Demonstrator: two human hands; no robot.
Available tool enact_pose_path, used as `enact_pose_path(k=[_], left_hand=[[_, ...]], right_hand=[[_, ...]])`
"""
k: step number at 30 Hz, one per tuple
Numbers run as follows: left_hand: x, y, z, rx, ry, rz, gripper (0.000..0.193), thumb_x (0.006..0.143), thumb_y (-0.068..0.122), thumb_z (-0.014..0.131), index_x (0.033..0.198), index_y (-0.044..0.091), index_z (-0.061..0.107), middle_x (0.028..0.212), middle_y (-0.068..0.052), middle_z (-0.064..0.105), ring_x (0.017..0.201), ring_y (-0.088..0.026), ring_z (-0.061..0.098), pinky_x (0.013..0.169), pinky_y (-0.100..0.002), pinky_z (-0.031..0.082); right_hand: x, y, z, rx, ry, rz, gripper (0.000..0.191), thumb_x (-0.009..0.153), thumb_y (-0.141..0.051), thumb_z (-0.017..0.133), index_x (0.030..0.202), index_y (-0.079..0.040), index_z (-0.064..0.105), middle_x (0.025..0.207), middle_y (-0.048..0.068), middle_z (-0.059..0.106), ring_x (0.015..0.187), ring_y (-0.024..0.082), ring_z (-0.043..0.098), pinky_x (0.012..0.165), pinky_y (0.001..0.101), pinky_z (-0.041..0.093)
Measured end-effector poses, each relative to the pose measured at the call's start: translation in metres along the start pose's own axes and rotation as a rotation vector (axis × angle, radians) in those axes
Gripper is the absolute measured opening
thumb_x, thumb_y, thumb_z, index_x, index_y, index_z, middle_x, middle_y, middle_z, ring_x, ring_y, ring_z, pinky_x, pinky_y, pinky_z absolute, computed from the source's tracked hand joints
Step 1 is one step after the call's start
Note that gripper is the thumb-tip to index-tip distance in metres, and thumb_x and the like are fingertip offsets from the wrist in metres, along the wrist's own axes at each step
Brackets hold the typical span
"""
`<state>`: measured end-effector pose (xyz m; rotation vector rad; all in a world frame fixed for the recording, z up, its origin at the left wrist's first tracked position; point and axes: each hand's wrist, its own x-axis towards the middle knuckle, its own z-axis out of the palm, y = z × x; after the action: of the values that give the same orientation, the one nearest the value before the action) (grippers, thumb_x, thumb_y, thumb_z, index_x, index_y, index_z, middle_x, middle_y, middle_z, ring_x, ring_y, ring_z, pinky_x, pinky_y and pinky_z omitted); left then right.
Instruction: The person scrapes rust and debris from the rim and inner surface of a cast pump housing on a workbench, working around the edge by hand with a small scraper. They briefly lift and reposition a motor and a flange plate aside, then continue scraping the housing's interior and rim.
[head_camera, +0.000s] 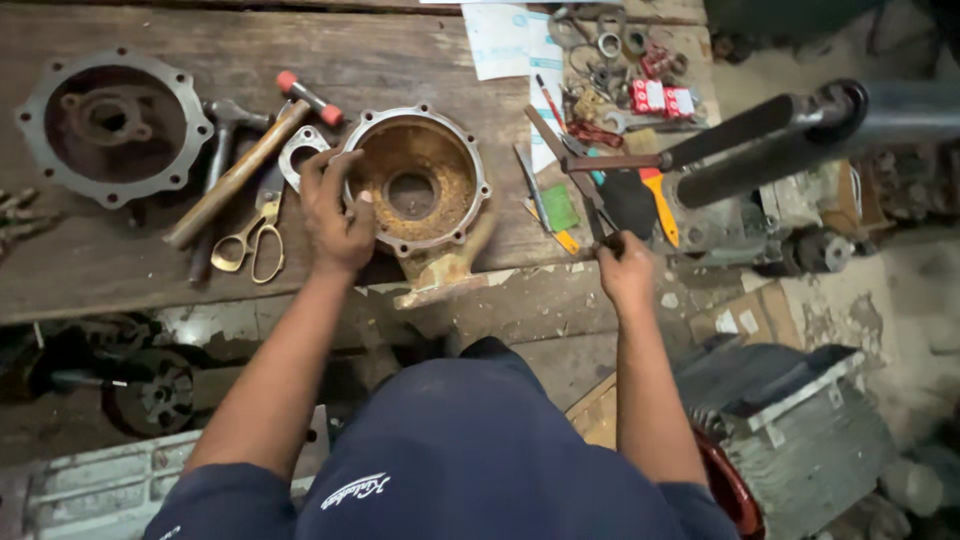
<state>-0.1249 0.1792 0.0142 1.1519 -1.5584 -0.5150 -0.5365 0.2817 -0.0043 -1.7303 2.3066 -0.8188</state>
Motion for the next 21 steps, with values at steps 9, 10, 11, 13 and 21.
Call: enact_pose_path(k=[9, 10, 11, 13, 21], left_hand=[[-0.007, -0.016, -0.003, 0.023, -0.052, 0.053, 0.049, 0.099, 0.032, 0.061, 0.14, 0.003, 0.059, 0.138, -0.024, 0.053, 0.132, -0.041, 0.052, 0.116, -0.05, 0.042], [-0.007, -0.017, -0.002, 0.007, -0.06, 0.054, 0.05, 0.099, 0.033, 0.061, 0.139, 0.003, 0.059, 0.137, -0.024, 0.053, 0.131, -0.041, 0.053, 0.114, -0.049, 0.044], [-0.007, -0.018, -0.001, -0.009, -0.062, 0.055, 0.051, 0.098, 0.035, 0.06, 0.139, 0.003, 0.059, 0.137, -0.024, 0.052, 0.129, -0.04, 0.054, 0.113, -0.048, 0.045], [-0.007, -0.019, 0.0, -0.012, -0.064, 0.056, 0.052, 0.099, 0.036, 0.059, 0.139, 0.002, 0.058, 0.136, -0.024, 0.052, 0.128, -0.039, 0.055, 0.112, -0.047, 0.046], [-0.009, -0.023, -0.001, 0.005, -0.066, 0.082, 0.051, 0.101, 0.036, 0.058, 0.14, 0.002, 0.058, 0.137, -0.024, 0.052, 0.13, -0.04, 0.055, 0.113, -0.048, 0.046]], right_hand=[[-0.052, -0.015, 0.005, 0.921, -0.269, 0.283, 0.039, 0.093, -0.002, 0.049, 0.131, -0.007, 0.045, 0.102, 0.011, 0.074, 0.081, 0.015, 0.069, 0.07, 0.0296, 0.054], [-0.056, -0.023, 0.011, 0.952, -0.262, 0.32, 0.037, 0.092, -0.002, 0.051, 0.129, -0.006, 0.047, 0.097, 0.011, 0.073, 0.078, 0.016, 0.069, 0.069, 0.0299, 0.054], [-0.057, -0.031, 0.019, 0.982, -0.258, 0.351, 0.035, 0.092, -0.003, 0.053, 0.127, -0.005, 0.048, 0.092, 0.012, 0.071, 0.075, 0.016, 0.069, 0.068, 0.0302, 0.054], [-0.057, -0.048, 0.031, 1.044, -0.265, 0.391, 0.031, 0.096, -0.006, 0.055, 0.126, -0.003, 0.051, 0.084, 0.011, 0.067, 0.07, 0.017, 0.065, 0.065, 0.03, 0.051], [-0.026, -0.115, 0.034, 0.871, -0.218, -0.05, 0.015, 0.105, -0.006, 0.06, 0.119, -0.001, 0.06, 0.096, 0.008, 0.067, 0.088, 0.016, 0.064, 0.079, 0.0321, 0.053]])
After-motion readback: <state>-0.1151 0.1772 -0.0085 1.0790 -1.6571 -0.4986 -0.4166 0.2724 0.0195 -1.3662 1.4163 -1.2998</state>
